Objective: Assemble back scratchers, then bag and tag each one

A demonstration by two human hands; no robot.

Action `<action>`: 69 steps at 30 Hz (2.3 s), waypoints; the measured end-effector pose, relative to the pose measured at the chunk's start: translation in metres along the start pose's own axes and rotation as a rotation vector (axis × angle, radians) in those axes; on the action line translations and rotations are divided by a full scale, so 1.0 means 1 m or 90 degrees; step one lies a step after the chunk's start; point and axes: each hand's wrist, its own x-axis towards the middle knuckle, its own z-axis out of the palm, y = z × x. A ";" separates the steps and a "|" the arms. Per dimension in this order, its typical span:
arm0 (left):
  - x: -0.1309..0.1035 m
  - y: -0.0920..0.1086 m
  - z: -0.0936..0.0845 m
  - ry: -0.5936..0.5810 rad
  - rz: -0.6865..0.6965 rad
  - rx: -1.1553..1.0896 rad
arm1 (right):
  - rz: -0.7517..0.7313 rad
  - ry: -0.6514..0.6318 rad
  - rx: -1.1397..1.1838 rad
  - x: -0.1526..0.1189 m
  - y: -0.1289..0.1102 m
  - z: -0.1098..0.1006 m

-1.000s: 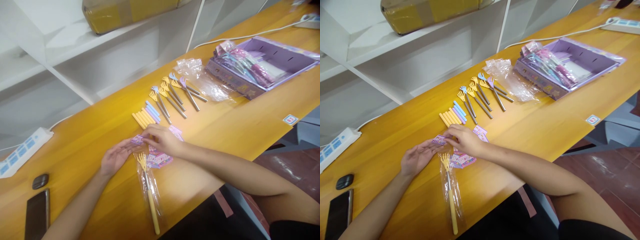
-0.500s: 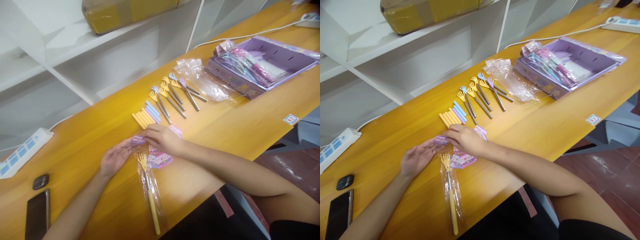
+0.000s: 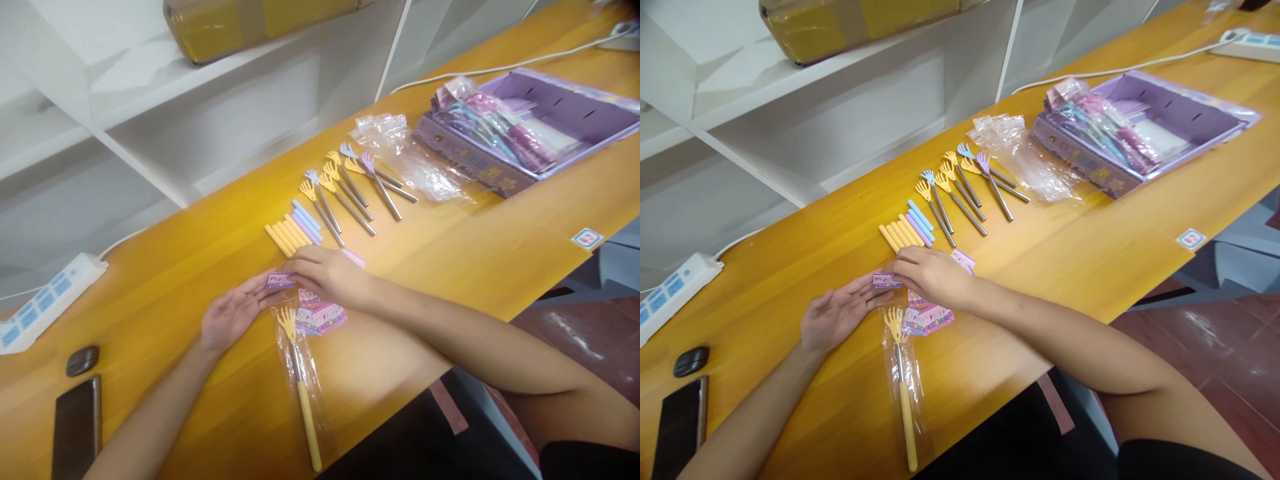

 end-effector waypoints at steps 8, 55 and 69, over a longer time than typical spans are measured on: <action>-0.001 0.000 0.001 -0.005 0.002 -0.003 | -0.018 -0.010 -0.036 -0.004 0.000 0.006; -0.004 -0.012 0.003 0.047 -0.039 0.246 | -0.002 0.096 0.146 -0.005 -0.012 0.006; -0.005 -0.011 -0.001 0.046 -0.045 0.251 | -0.139 -0.023 -0.067 -0.009 -0.012 0.009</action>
